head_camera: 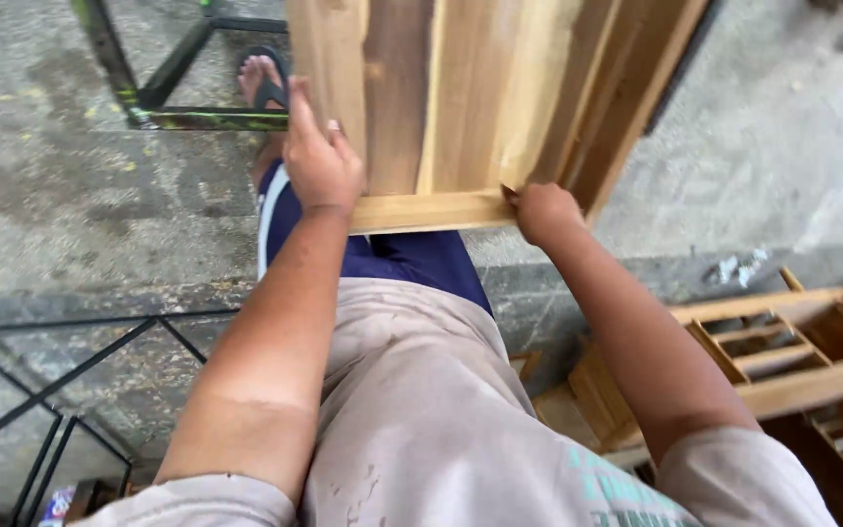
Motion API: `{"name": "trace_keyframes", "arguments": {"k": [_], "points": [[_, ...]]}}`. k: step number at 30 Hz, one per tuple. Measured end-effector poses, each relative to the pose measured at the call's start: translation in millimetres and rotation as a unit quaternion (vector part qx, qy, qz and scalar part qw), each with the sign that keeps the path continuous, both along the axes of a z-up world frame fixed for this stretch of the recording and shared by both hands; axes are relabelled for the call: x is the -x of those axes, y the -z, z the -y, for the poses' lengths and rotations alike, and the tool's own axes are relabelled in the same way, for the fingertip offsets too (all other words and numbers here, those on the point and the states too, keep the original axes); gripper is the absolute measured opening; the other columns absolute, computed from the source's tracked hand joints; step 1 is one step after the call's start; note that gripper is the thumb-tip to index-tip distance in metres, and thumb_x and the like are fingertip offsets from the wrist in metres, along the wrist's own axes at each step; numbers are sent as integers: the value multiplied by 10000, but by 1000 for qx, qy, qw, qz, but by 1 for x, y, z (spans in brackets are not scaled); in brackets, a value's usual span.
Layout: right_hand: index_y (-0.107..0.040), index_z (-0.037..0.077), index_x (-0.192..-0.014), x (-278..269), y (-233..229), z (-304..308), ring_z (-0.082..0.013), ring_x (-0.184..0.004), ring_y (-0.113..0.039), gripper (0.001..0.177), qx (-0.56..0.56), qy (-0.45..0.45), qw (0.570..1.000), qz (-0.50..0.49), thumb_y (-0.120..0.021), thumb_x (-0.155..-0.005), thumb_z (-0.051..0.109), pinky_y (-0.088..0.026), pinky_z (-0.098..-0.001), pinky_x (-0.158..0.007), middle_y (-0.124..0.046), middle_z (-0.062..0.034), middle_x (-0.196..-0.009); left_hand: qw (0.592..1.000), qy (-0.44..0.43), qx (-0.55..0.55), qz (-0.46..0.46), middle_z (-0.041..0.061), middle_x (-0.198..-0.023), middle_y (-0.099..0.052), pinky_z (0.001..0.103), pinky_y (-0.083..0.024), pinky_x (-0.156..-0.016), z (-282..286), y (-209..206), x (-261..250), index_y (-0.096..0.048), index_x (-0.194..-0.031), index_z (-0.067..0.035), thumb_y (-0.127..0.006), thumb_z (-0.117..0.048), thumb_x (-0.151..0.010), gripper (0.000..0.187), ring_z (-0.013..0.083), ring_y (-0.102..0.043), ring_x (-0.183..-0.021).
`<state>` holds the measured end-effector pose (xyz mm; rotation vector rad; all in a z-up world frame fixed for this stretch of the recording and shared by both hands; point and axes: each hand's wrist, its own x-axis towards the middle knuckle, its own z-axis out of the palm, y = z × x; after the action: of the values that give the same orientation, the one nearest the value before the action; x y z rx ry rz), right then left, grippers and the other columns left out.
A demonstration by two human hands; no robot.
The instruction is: Sanding and wiping down wooden drawers to prepare them for finishing
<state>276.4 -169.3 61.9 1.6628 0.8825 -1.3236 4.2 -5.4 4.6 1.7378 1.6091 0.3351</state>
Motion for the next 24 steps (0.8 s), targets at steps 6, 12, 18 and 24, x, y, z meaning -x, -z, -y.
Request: {"name": "trace_keyframes", "arguments": {"k": [6,12,18,24], "points": [[-689,101,-1206,-8,11,11,-389,-1084,-699,386,5,-36,999,-34,-418,-1095,353,-580,-507,-861,-720,-168,-1183,1000,12,7,-20,180,-1591,-456,438,-449,-1181,1,6,2,-379,-1530,-33,-592,-51,-922,644,367,-518,-1453],[-734,160,-1050,51,29,19,-261,-902,-733,268,16,-141,990,-12,-476,-1052,234,-613,-404,-677,-742,-71,-984,1000,-4,16,-17,154,-1593,-460,437,-470,-1165,-1,1,-1,-386,-1522,-44,-596,-30,-903,654,361,-557,-1425],[-605,302,-1433,7,-10,10,-111,-1003,-720,813,-75,77,986,-127,-417,-837,-218,-558,-302,-618,-520,171,-1533,1000,4,-8,6,182,-1562,-490,425,-453,-1190,-4,4,-5,-410,-1508,-21,-605,-16,-909,629,374,-533,-1438],[-657,139,-1299,91,-29,-18,-275,-1093,-723,395,-339,194,876,-285,-363,-1062,255,-513,-411,-921,-747,-70,-1251,1000,10,11,25,169,-1587,-468,403,-415,-1239,0,-1,-2,-384,-1525,-34,-579,-15,-950,608,363,-505,-1476]]}}
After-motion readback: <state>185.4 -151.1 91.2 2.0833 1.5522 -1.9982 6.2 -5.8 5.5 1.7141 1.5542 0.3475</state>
